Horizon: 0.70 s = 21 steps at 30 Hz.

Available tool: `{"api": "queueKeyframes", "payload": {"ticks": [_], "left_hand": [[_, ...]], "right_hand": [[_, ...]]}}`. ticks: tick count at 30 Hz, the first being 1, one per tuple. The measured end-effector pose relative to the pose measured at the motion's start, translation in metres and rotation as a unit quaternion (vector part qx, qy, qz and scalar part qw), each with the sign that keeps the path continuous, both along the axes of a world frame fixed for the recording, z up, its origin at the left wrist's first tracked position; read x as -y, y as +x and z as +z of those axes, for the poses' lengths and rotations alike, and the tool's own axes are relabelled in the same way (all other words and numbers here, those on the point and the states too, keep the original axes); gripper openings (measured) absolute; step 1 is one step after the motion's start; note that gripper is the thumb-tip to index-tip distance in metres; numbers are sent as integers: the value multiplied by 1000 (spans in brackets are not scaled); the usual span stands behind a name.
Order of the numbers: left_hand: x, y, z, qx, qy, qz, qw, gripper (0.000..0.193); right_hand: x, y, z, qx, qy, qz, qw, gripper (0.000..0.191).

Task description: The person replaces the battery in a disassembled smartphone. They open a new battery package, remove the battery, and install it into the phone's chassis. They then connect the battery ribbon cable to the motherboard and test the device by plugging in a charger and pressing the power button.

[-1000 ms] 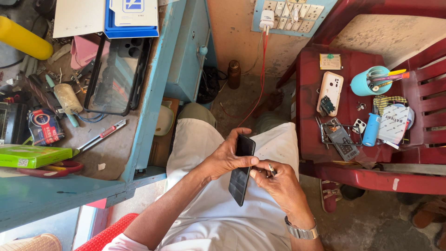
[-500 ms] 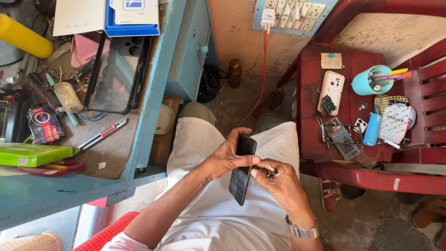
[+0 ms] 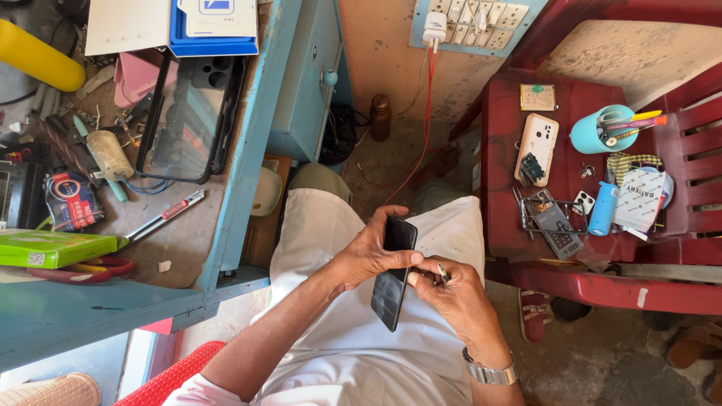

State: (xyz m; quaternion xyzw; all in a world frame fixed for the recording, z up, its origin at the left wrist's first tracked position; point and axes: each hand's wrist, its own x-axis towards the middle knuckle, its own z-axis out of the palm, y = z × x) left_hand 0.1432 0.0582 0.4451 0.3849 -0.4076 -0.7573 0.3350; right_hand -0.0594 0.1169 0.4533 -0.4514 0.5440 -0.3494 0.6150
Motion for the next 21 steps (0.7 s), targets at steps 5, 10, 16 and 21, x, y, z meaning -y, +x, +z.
{"api": "queueKeyframes", "payload": {"ticks": [5, 10, 16, 21], "left_hand": [[0, 0, 2, 0, 6, -2, 1000, 112], [-3, -1, 2, 9, 1, 2, 1000, 111], [3, -6, 13, 94, -51, 36, 994, 105], [21, -21, 23, 173, -58, 109, 977, 104]], "right_hand": [[1, -1, 1, -21, -5, 3, 1000, 23], [-2, 1, -2, 3, -6, -2, 1000, 27], [-3, -7, 5, -7, 17, -9, 1000, 32], [-6, -4, -1, 38, 57, -27, 997, 35]]}}
